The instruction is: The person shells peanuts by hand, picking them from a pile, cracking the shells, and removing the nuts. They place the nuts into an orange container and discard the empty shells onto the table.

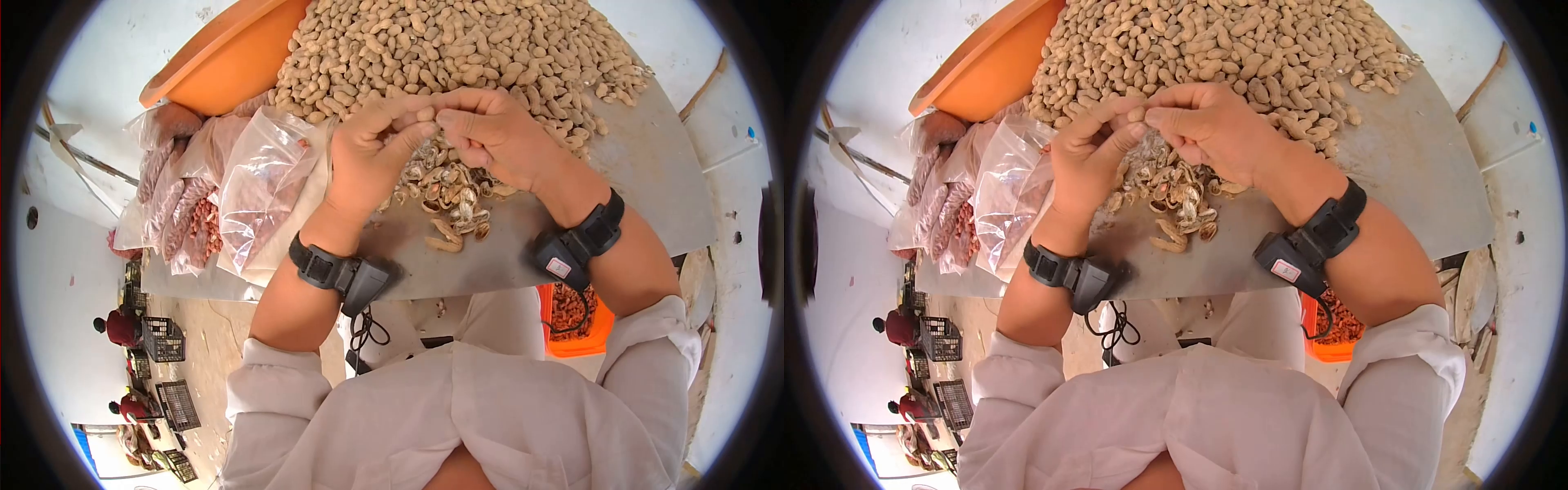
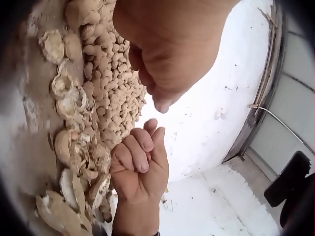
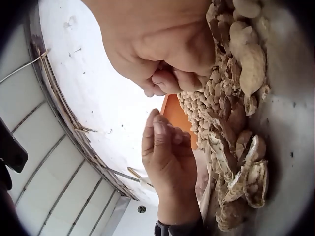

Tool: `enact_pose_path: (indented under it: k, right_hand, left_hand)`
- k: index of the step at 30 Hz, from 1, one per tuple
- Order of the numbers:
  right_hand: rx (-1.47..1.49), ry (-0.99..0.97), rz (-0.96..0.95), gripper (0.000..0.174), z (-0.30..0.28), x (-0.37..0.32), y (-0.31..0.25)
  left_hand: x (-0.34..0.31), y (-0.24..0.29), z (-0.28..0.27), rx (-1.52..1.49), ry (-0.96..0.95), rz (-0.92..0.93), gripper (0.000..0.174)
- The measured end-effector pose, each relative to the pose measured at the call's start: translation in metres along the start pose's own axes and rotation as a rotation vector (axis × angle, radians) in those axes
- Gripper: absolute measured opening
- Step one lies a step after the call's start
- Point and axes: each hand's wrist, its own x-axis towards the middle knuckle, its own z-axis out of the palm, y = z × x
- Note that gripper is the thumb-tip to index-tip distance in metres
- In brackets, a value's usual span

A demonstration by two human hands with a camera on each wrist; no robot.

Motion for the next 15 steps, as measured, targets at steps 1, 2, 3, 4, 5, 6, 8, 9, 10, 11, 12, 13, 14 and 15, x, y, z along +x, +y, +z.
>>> enact_pose_path:
  k: [1, 2, 3, 4, 5, 6, 8, 9, 10, 11, 12, 13, 14, 15]
  right_hand:
    - [0.007, -0.006, 0.001, 0.019, 0.0009, 0.0000, 0.0001]
    - [0.015, -0.013, 0.003, 0.019, 0.0010, 0.0000, 0.0000]
    - [0.006, -0.017, -0.003, 0.019, 0.0004, -0.0003, -0.0006]
    - [-0.003, -0.021, -0.009, 0.020, -0.0004, -0.0008, -0.0013]
    - [-0.012, -0.024, -0.015, 0.020, -0.0012, -0.0010, -0.0019]
    - [-0.002, -0.044, -0.013, 0.020, -0.0018, -0.0010, -0.0021]
    - [0.019, -0.083, -0.009, 0.020, -0.0033, -0.0009, -0.0021]
    - [0.010, -0.106, -0.006, 0.020, -0.0044, -0.0004, -0.0024]
    - [0.001, -0.129, -0.002, 0.020, -0.0059, 0.0002, -0.0027]
    - [-0.007, -0.152, 0.001, 0.020, -0.0070, 0.0004, -0.0029]
    - [-0.009, -0.150, 0.003, 0.020, -0.0074, 0.0002, -0.0032]
    - [-0.011, -0.148, 0.005, 0.019, -0.0074, 0.0000, -0.0038]
    - [-0.013, -0.146, 0.007, 0.019, -0.0073, -0.0002, -0.0043]
    - [-0.014, -0.125, 0.004, 0.019, -0.0065, -0.0006, -0.0045]
  left_hand:
    - [-0.0008, 0.0014, 0.0021, -0.044, -0.007, -0.039, 0.023]
    - [-0.0012, 0.0031, 0.0037, -0.089, -0.014, -0.079, 0.023]
    - [-0.0016, 0.0049, 0.0046, -0.133, -0.022, -0.119, 0.023]
    - [-0.0022, 0.0069, 0.0048, -0.139, -0.033, -0.135, 0.024]
    - [-0.0025, 0.0089, 0.0047, -0.145, -0.044, -0.150, 0.025]
    - [-0.0024, 0.0100, 0.0045, -0.151, -0.056, -0.165, 0.025]
    - [-0.0033, 0.0028, 0.0022, -0.121, -0.064, -0.072, 0.026]
    - [-0.0030, 0.0005, 0.0010, -0.106, -0.067, -0.026, 0.026]
    - [-0.0019, 0.0003, -0.0002, -0.074, -0.081, 0.027, 0.025]
    - [-0.0006, 0.0010, -0.0011, -0.042, -0.095, 0.079, 0.025]
    - [0.0000, 0.0017, -0.0015, -0.010, -0.109, 0.131, 0.024]
    - [-0.0004, 0.0022, -0.0015, 0.010, -0.119, 0.121, 0.025]
    - [-0.0010, 0.0029, -0.0014, 0.029, -0.129, 0.110, 0.025]
    - [-0.0016, 0.0038, -0.0011, 0.048, -0.140, 0.101, 0.025]
